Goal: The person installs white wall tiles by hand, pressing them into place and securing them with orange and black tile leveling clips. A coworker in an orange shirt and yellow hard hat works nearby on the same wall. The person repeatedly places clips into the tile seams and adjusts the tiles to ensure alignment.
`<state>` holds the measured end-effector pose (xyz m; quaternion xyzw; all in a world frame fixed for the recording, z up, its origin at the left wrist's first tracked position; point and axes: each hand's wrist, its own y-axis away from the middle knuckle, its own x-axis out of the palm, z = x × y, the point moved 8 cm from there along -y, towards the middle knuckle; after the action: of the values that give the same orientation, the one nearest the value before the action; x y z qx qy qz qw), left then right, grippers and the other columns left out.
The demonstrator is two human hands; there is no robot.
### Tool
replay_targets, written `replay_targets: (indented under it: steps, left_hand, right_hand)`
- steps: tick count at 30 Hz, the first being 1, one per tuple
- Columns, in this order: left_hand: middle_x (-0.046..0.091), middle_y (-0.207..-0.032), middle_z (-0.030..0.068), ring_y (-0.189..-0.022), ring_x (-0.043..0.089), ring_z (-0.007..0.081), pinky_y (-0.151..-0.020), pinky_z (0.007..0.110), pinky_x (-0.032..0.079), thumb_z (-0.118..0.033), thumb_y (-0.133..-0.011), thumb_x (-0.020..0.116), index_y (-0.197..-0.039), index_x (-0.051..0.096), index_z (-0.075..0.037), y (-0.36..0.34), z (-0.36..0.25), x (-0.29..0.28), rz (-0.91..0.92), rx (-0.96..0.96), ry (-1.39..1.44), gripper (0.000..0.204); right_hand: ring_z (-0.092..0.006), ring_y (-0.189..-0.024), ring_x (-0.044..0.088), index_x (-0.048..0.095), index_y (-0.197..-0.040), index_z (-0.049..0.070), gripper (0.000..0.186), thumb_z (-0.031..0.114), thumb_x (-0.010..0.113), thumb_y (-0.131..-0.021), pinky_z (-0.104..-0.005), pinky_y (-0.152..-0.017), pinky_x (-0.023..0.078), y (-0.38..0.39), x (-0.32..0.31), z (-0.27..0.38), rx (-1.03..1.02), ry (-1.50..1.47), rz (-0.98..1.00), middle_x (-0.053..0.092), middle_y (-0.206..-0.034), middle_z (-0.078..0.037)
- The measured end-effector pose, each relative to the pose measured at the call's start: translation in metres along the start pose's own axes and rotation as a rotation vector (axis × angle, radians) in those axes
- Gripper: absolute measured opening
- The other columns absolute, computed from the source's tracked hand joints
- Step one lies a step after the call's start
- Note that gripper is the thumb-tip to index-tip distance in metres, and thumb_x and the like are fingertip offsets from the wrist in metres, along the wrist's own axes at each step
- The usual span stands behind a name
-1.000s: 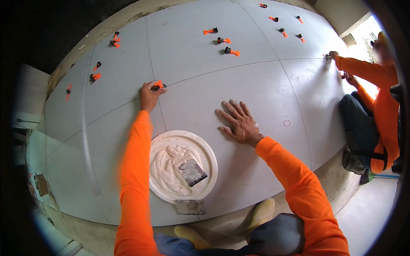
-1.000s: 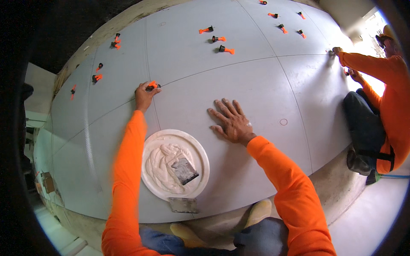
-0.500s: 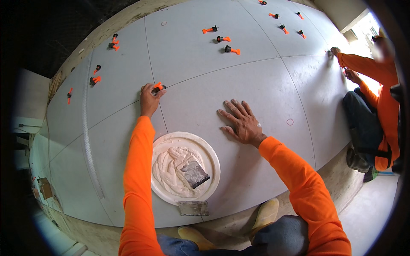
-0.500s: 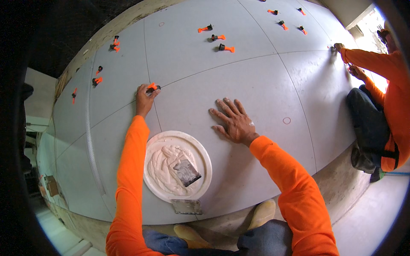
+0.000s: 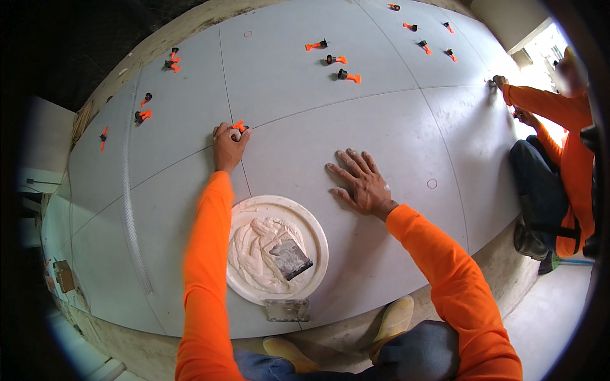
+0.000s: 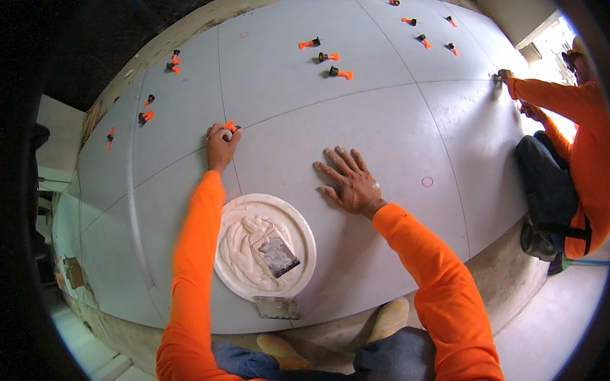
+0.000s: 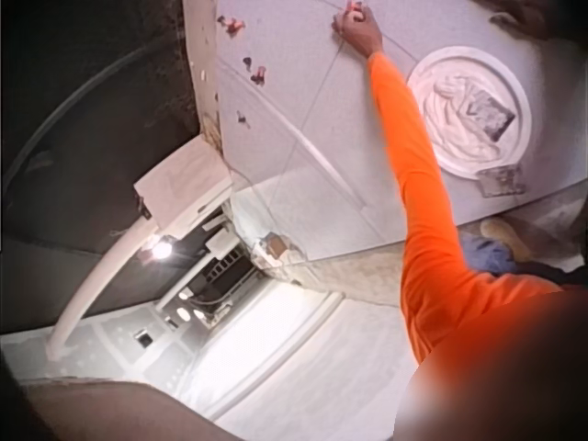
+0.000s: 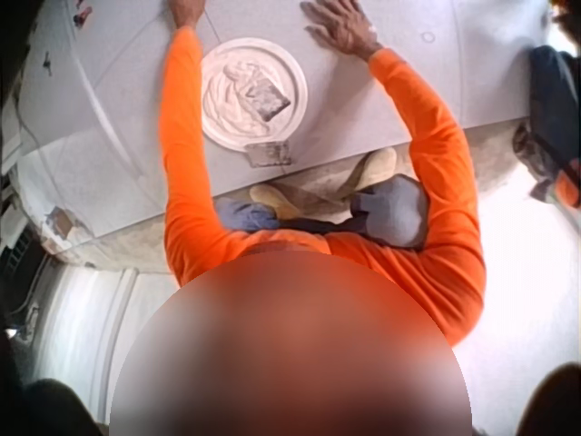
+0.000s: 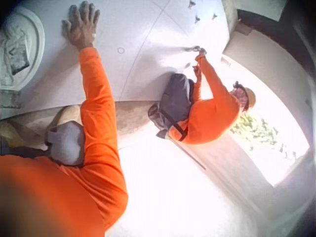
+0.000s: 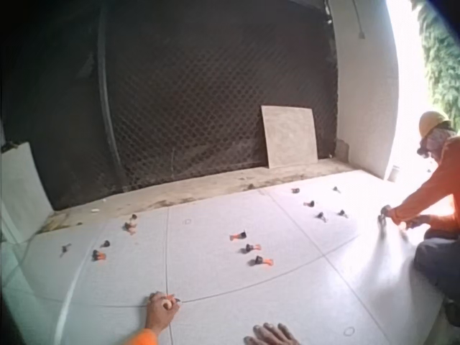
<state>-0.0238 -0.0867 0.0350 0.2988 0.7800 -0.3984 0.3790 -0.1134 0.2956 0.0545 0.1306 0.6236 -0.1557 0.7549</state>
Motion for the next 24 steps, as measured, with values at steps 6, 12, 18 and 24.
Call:
replay_targets:
  steps: [6,12,18,24]
  left_hand:
    - [0.07,-0.101,0.0068,-0.096,0.067,0.019,-0.087,0.037,0.056,-0.019,-0.083,0.092,-0.127,0.065,-0.007,0.006,0.01,0.008,0.026,-0.344,0.523,0.054]
    - [0.067,-0.097,0.0063,-0.099,0.063,0.0204,-0.091,0.04,0.054,-0.021,-0.081,0.094,-0.135,0.07,-0.011,0.004,0.022,0.01,0.143,-0.19,0.362,0.059]
    - [0.066,-0.099,0.0121,-0.102,0.06,0.033,-0.093,0.045,0.052,-0.028,-0.084,0.093,-0.129,0.074,-0.011,-0.012,0.012,0.005,0.181,0.092,0.246,0.052]
    - [0.07,-0.105,0.0132,-0.105,0.063,0.0323,-0.095,0.046,0.054,-0.026,-0.088,0.089,-0.123,0.076,-0.006,-0.016,0.002,0.003,0.136,-0.006,0.078,0.042]
  right_hand:
    - [-0.0316,-0.166,0.023,0.04,-0.168,0.033,0.062,0.058,0.045,-0.111,-0.0516,-0.138,0.011,-0.001,0.002,-0.001,0.012,-0.001,0.016,0.03,-0.178,-0.008]
    - [-0.0321,-0.165,0.024,0.042,-0.167,0.031,0.062,0.056,0.047,-0.111,-0.0521,-0.138,0.012,0.0,-0.001,-0.001,-0.002,-0.016,-0.013,0.031,-0.177,-0.008]
    - [-0.0328,-0.164,0.025,0.042,-0.167,0.03,0.061,0.053,0.049,-0.111,-0.0526,-0.137,0.014,0.0,-0.001,0.0,-0.006,-0.023,-0.012,0.033,-0.176,-0.01]
    - [-0.0345,-0.164,0.027,0.044,-0.166,0.028,0.061,0.054,0.048,-0.111,-0.0537,-0.137,0.014,0.0,-0.005,0.0,-0.017,-0.055,-0.034,0.035,-0.175,-0.011]
